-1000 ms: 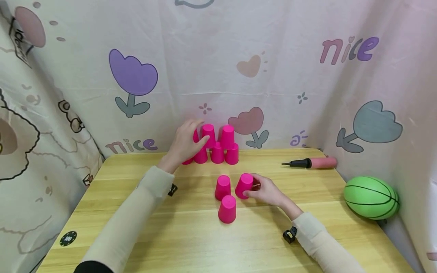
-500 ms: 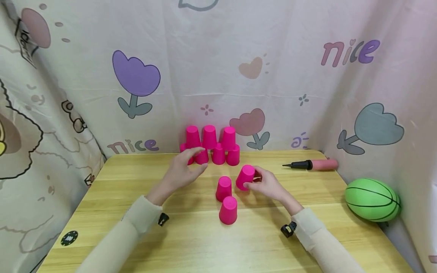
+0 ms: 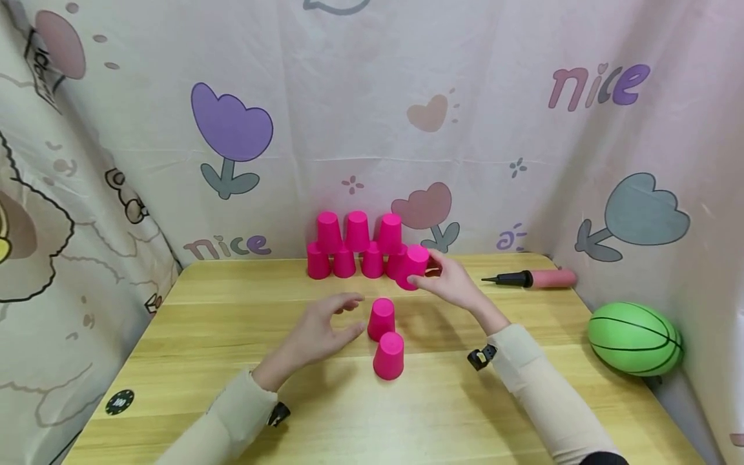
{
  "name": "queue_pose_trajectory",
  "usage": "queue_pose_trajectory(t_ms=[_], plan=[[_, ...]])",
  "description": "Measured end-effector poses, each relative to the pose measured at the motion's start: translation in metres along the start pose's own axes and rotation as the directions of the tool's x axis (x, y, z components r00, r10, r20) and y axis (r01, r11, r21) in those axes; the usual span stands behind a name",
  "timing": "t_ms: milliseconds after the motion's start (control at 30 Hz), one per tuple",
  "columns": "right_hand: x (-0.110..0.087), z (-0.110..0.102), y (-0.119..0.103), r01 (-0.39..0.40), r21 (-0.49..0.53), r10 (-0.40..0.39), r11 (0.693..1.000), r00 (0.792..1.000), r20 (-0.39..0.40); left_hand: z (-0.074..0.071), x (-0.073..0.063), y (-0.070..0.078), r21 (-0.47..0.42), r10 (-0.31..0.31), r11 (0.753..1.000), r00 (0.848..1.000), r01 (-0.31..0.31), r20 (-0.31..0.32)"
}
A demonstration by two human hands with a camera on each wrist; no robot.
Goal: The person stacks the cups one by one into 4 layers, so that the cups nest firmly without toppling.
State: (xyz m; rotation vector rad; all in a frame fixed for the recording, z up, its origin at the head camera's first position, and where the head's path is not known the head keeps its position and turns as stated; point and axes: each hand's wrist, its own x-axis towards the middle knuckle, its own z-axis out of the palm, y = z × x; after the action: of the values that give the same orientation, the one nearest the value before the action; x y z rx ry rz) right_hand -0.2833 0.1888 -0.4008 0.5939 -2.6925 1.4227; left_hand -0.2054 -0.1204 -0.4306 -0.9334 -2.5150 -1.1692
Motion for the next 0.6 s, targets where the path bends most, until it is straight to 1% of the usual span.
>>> queue_pose_trajectory(t_ms=[167,300,367,467,533,600], plan=[[0.016,-0.006,-0.015,0.029,0.045,-0.029,0.999,0.999,-0.017,0.011,-0.011,0.006,-0.051,0.012,0.999,0.998,-0.009,0.055],[0.028,-0.01,-0.028,0.057,0.05,-0.055,0.997,0.998,-0.044,0.019,-0.018,0.009,-0.116,-0.01,0.993,0.993,0.024,0.116],[0.034,-0.011,-0.034,0.061,0.035,-0.059,0.998,0.997,-0.052,0.023,-0.021,0.01,-0.15,-0.034,0.987,0.989,0.056,0.142],[0.044,-0.012,-0.044,0.067,0.025,-0.065,0.997,0.996,-0.055,0.028,-0.025,0.011,-0.177,-0.051,0.981,0.987,0.078,0.153],[0.051,-0.012,-0.049,0.072,0.014,-0.071,0.997,0.996,-0.059,0.033,-0.027,0.011,-0.184,-0.05,0.98,0.988,0.077,0.146],[0.058,-0.011,-0.055,0.08,0.009,-0.079,0.997,0.995,-0.068,0.037,-0.028,0.011,-0.181,-0.033,0.982,0.991,0.056,0.129]])
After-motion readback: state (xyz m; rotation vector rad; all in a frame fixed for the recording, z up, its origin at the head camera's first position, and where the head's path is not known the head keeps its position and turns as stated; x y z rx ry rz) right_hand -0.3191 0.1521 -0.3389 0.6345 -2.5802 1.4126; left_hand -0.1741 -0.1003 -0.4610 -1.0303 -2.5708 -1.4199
